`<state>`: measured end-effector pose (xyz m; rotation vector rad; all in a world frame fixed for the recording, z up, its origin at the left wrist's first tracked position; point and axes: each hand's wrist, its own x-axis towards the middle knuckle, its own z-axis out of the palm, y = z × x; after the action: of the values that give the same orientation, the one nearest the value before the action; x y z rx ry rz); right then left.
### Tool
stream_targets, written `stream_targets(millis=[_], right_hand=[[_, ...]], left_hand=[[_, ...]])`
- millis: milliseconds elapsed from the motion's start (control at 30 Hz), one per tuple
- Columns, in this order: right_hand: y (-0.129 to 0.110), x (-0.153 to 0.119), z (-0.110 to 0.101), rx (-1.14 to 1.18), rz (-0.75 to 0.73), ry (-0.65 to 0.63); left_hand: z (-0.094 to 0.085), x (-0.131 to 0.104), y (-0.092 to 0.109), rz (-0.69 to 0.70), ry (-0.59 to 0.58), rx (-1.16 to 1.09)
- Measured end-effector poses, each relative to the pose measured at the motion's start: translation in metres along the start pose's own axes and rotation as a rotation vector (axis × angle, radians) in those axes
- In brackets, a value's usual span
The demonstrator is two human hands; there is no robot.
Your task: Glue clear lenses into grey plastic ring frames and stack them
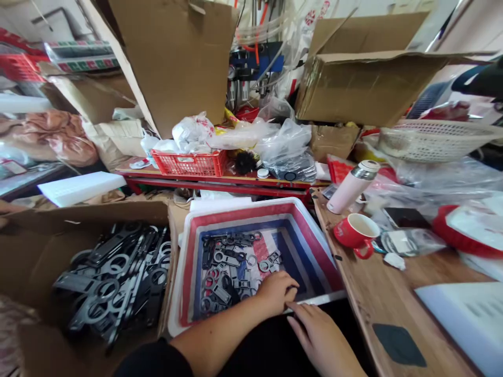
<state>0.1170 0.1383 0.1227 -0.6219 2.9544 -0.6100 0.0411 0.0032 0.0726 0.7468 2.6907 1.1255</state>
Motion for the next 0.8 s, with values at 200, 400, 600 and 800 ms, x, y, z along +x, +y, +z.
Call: stream_targets(millis=[200, 400, 600, 800], right_hand=[[0.027, -0.005, 0.021, -0.075, 0.118, -0.116], [0.033, -0.001, 0.028, -0.108, 0.272, -0.200], [0.042, 0.006, 0.025, -0.103, 0.284, -0.167], [0.050, 0.015, 0.031, -0.098, 0.296, -0.142]], left_hand=[[-0.005, -0.015, -0.013, -0.049, -0.071, 0.044], [-0.049, -0.005, -0.041, -0.175, 0.046, 0.151], [-0.132, -0.004, -0.103, -0.620, 0.471, 0.375], [-0.143, -0.047, -0.136, -0.893, 0.643, 0.519]])
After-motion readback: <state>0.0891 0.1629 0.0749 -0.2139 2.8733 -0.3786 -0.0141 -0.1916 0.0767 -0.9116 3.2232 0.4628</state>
